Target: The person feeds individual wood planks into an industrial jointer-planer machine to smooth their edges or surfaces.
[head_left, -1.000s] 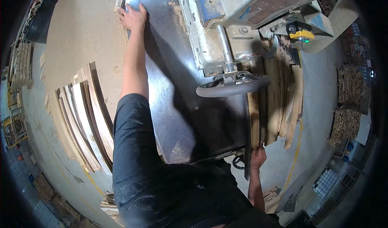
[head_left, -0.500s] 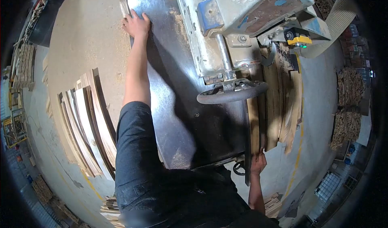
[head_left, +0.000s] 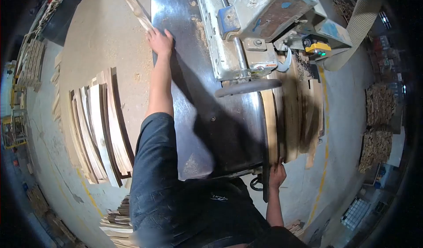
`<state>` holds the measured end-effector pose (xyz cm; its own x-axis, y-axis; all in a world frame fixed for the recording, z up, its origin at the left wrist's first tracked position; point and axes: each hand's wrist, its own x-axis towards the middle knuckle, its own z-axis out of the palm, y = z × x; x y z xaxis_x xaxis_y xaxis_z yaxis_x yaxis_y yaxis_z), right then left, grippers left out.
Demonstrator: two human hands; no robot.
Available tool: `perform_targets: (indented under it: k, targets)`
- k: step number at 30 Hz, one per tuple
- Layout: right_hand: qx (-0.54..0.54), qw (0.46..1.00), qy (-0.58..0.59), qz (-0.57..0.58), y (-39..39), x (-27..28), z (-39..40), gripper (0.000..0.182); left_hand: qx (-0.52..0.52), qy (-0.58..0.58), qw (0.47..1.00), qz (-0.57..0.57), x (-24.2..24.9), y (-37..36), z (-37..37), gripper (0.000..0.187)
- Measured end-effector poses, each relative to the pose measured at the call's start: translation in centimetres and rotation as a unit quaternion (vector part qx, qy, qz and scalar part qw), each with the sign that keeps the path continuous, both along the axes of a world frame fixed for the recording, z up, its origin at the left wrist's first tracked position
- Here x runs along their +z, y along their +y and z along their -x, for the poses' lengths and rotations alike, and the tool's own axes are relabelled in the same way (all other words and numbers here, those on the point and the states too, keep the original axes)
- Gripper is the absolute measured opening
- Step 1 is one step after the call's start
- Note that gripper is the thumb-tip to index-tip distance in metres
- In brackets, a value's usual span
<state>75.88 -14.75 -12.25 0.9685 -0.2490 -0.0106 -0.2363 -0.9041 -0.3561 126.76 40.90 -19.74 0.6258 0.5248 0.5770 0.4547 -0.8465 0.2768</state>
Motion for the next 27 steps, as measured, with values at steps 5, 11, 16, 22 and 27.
perform_targets:
  k: [5, 11, 16, 22, 27]
  targets:
    - [0.022, 0.995, -0.093, 0.041, -0.3, -1.6, 0.3, 0.044, -0.096, -0.035, 0.995, 0.018, 1.3, -2.5, 11.5, 0.043]
    - [0.09, 0.977, -0.194, 0.001, -0.3, -0.5, 0.3, 0.033, -0.077, -0.073, 0.975, 0.195, 1.7, -5.8, 28.5, 0.024]
    - [0.12, 0.971, -0.201, -0.05, 0.1, 0.9, 0.6, 0.028, 0.014, -0.044, 0.972, 0.228, 0.8, -7.7, 43.0, 0.021]
    - [0.131, 0.968, -0.208, -0.049, -0.4, -0.1, 0.6, 0.028, -0.01, -0.031, 0.897, 0.441, 2.6, -11.0, 54.1, 0.065]
    - [0.13, 0.968, -0.199, -0.082, -0.7, -0.6, 0.5, 0.03, -0.06, 0.052, 0.966, 0.248, 4.1, -15.7, 59.6, 0.043]
